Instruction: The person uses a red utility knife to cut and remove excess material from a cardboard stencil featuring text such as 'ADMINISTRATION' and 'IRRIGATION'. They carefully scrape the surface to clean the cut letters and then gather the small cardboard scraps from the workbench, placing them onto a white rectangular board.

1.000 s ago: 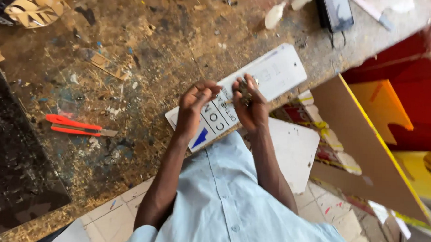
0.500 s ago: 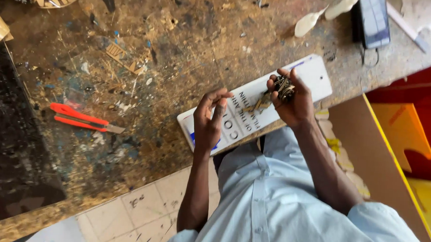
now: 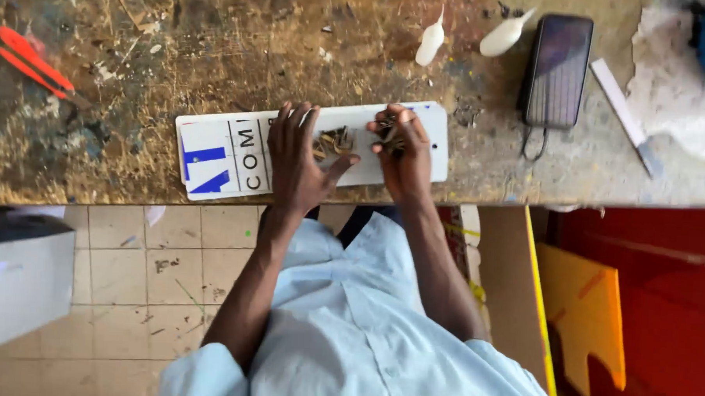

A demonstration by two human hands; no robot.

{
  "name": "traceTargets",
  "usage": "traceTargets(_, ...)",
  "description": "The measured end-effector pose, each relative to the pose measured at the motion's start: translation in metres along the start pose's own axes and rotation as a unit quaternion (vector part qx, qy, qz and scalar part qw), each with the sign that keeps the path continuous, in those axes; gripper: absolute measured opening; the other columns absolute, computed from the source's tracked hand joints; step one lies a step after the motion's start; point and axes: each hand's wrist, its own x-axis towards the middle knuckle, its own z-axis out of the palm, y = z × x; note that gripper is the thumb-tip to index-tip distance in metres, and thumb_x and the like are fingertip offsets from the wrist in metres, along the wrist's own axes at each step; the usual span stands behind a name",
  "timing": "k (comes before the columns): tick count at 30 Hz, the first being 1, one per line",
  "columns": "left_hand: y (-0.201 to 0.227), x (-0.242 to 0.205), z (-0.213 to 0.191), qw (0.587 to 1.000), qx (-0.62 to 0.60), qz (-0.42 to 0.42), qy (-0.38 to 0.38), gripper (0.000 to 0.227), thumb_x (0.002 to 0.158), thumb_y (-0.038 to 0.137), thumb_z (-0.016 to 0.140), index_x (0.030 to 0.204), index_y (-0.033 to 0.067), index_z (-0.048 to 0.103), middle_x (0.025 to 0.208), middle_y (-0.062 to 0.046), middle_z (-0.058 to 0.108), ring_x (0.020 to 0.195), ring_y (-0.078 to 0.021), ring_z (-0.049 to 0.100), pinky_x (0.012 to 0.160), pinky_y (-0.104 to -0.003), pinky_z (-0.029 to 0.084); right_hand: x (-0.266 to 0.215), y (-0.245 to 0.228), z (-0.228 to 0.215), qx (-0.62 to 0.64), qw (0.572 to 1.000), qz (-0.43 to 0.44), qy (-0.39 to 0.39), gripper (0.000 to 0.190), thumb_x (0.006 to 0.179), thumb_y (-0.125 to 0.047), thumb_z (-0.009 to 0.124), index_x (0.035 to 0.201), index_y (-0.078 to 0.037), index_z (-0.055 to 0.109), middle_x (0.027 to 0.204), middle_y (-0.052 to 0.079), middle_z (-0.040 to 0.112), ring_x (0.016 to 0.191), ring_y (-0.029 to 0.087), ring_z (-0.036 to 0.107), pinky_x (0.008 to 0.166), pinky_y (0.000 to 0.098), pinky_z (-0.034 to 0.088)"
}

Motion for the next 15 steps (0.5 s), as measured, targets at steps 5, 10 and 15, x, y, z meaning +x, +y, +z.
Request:
traceTargets(5,0.004,0.004,0.007,0.998,0.047,-0.028,-0.013,0.104,0.103,0.08,0.073,0.168,0.0032,0.048,0.168,-0.023,0.053,0.166,-0.0472,0.037,0.137,-0.063,0.027,-0.002,-0.004,0.039,-0.057,0.998,-0.008,-0.021,0.033,0.119,-0.028,0.064,0.14,-0.003,0.07,0.124,0.02,0.075,0.114,0.034,0.082,0.068,0.0273,0.07)
traceTargets(10,-0.004,0.005,0.01,0.997,0.064,-0.043,-0.026,0.109,0.096,0.079,0.083,0.17,0.0063,0.046,0.17,-0.02,0.052,0.167,-0.0446,0.038,0.138,-0.061,0.029,0.013,-0.007,-0.014,0.014,0.995,0.078,-0.064,0.039,0.12,-0.038,0.06,0.146,-0.011,0.066,0.128,0.017,0.069,0.112,0.029,0.081,0.053,0.0163,0.055)
traceTargets(15,-0.01,0.002,0.006,0.999,0.048,-0.023,0.003,0.113,0.095,0.08,0.082,0.172,0.0072,0.043,0.171,-0.023,0.051,0.164,-0.0491,0.043,0.135,-0.065,0.032,0.019,-0.009,-0.031,0.095,0.982,0.108,-0.122,0.041,0.12,-0.042,0.058,0.149,-0.014,0.067,0.13,0.016,0.066,0.11,0.029,0.08,0.047,0.0125,0.049)
